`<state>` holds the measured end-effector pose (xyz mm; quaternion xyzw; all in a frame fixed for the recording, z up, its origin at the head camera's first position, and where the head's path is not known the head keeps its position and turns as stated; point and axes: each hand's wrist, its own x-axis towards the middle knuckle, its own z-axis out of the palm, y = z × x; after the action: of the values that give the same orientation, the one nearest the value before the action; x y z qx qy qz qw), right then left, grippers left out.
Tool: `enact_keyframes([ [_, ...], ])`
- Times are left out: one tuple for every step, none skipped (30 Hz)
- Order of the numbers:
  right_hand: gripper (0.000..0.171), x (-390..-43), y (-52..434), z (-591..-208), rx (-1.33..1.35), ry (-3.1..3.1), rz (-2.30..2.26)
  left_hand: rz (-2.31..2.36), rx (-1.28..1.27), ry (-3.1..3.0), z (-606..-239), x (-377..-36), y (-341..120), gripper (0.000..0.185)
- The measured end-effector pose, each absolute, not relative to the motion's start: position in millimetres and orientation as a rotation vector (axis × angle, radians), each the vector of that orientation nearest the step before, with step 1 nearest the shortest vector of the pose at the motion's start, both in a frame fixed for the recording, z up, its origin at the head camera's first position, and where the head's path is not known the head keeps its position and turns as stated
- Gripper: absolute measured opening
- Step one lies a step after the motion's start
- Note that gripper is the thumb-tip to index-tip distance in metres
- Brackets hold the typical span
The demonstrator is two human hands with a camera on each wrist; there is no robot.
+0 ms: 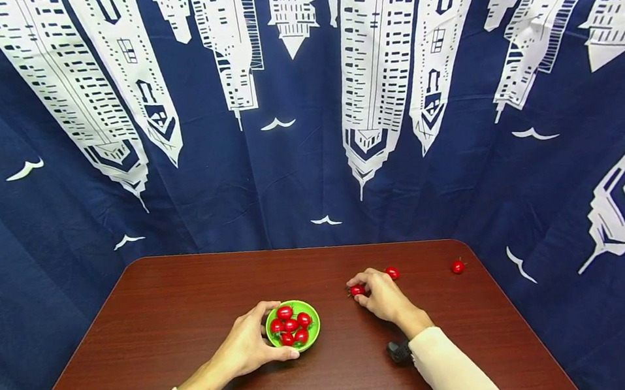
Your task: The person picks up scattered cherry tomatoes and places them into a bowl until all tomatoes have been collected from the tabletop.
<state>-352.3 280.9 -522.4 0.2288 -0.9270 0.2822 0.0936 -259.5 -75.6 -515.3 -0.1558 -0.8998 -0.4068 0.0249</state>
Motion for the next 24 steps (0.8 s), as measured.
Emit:
enact_keyframes([
  [0.031,-352.1,280.6,-522.4,0.676,-2.749,0.840,-1.256,-0.483,-2.783,-515.3,-259.6,-75.8,0.107],
  [0.031,-352.1,280.4,-522.2,0.677,-2.746,0.840,-1.257,-0.485,-2.781,-515.2,-259.6,-75.8,0.106],
  [0.031,-352.0,280.1,-521.9,0.678,-2.744,0.841,-1.258,-0.486,-2.779,-515.1,-259.5,-75.9,0.106],
  [0.031,-351.8,279.8,-521.5,0.678,-2.743,0.840,-1.260,-0.486,-2.779,-515.0,-259.5,-76.0,0.106],
  [0.030,-351.5,279.4,-521.1,0.678,-2.742,0.841,-1.261,-0.487,-2.779,-514.9,-259.4,-76.1,0.106],
  [0.030,-351.1,279.0,-520.6,0.678,-2.741,0.842,-1.263,-0.486,-2.779,-515.1,-259.5,-76.2,0.106],
  [0.030,-350.8,278.5,-520.2,0.679,-2.741,0.842,-1.268,-0.486,-2.778,-515.0,-259.5,-76.3,0.106],
  [0.030,-350.4,278.1,-519.8,0.682,-2.740,0.843,-1.268,-0.488,-2.779,-514.7,-259.3,-76.4,0.106],
  [0.029,-349.8,277.6,-519.1,0.681,-2.741,0.845,-1.268,-0.487,-2.780,-514.7,-259.1,-76.6,0.106],
  [0.029,-349.2,277.1,-518.5,0.680,-2.741,0.846,-1.269,-0.488,-2.780,-514.6,-259.0,-76.7,0.106],
  [0.029,-348.7,276.6,-517.9,0.680,-2.739,0.850,-1.263,-0.493,-2.778,-514.7,-258.8,-76.7,0.106],
  [0.028,-348.3,276.1,-517.4,0.685,-2.736,0.853,-1.262,-0.493,-2.777,-514.7,-258.8,-76.7,0.106],
  [0.028,-347.9,275.6,-516.7,0.686,-2.732,0.856,-1.261,-0.495,-2.776,-514.6,-258.6,-76.8,0.106],
  [0.028,-347.6,275.0,-516.2,0.692,-2.727,0.860,-1.261,-0.495,-2.773,-514.3,-258.3,-76.7,0.106],
  [0.027,-347.2,274.4,-515.5,0.694,-2.723,0.863,-1.262,-0.495,-2.771,-514.4,-258.4,-76.7,0.105],
  [0.027,-346.9,273.7,-515.0,0.698,-2.718,0.866,-1.263,-0.495,-2.769,-514.4,-258.4,-76.6,0.105],
  [0.027,-346.7,273.0,-514.5,0.705,-2.713,0.869,-1.261,-0.496,-2.765,-513.9,-258.1,-76.5,0.105],
  [0.027,-346.2,272.2,-513.9,0.707,-2.709,0.872,-1.268,-0.492,-2.765,-513.8,-258.1,-76.5,0.105],
  [0.027,-345.6,271.5,-513.0,0.705,-2.708,0.875,-1.269,-0.491,-2.764,-513.5,-258.0,-76.4,0.105],
  [0.027,-345.1,270.7,-512.7,0.706,-2.704,0.877,-1.270,-0.492,-2.761,-513.3,-257.9,-76.3,0.105],
  [0.027,-344.4,270.0,-511.9,0.702,-2.703,0.880,-1.269,-0.494,-2.762,-513.7,-258.2,-76.2,0.105],
  [0.027,-343.7,269.2,-511.2,0.701,-2.701,0.886,-1.269,-0.493,-2.763,-513.5,-258.2,-76.2,0.105],
  [0.027,-343.0,268.2,-510.7,0.702,-2.698,0.891,-1.267,-0.497,-2.761,-513.1,-257.9,-76.1,0.105],
  [0.027,-342.1,267.2,-509.9,0.699,-2.698,0.895,-1.269,-0.495,-2.764,-513.4,-258.1,-76.0,0.105],
])
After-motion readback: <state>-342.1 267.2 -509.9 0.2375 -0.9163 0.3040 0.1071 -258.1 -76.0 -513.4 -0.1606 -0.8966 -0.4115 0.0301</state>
